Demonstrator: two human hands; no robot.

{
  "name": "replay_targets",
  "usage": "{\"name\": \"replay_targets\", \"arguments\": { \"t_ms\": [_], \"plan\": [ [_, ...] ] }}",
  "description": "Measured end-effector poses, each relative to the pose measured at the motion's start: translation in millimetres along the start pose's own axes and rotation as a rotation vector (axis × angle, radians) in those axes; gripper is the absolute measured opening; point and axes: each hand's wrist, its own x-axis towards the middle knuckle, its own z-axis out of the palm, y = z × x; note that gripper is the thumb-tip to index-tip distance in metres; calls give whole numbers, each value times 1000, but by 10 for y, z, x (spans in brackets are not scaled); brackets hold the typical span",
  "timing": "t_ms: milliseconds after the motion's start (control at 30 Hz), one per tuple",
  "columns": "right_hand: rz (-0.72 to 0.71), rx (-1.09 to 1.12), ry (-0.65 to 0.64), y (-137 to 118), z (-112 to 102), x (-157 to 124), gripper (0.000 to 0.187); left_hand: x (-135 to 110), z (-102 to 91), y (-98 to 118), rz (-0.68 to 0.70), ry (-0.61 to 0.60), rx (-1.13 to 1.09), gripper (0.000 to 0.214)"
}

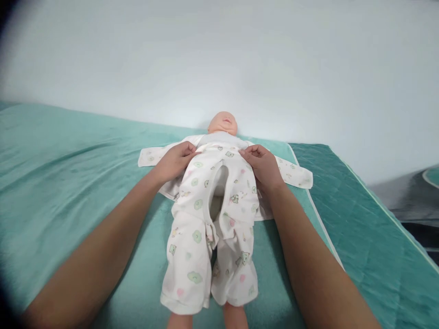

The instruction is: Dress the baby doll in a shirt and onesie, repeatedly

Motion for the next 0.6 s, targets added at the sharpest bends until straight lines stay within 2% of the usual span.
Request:
{"name": "replay_targets", "arguments": {
  "t_ms": [100, 200, 300, 367, 500, 600],
  "plan": [
    [37, 11, -69, 30, -98, -42, 25, -89, -9, -20, -16, -6, 50, 24],
    [97, 4, -129, 61, -187, -91, 26, -175, 53, -46, 10, 174, 148, 21],
    [99, 45, -164, 66, -226, -154, 29, -198, 133, -90, 14, 348, 213, 20],
    [75, 81, -199, 42, -234, -206, 31, -191, 163, -115, 0, 344, 191, 20],
    [38, 39, -275, -1, -234, -306, 37, -188, 159, -131, -31, 234, 101, 18],
    [-27, -96, -176, 47, -207, -320, 33, -203, 135, -120, -36, 188, 55, 11]
  ]
}}
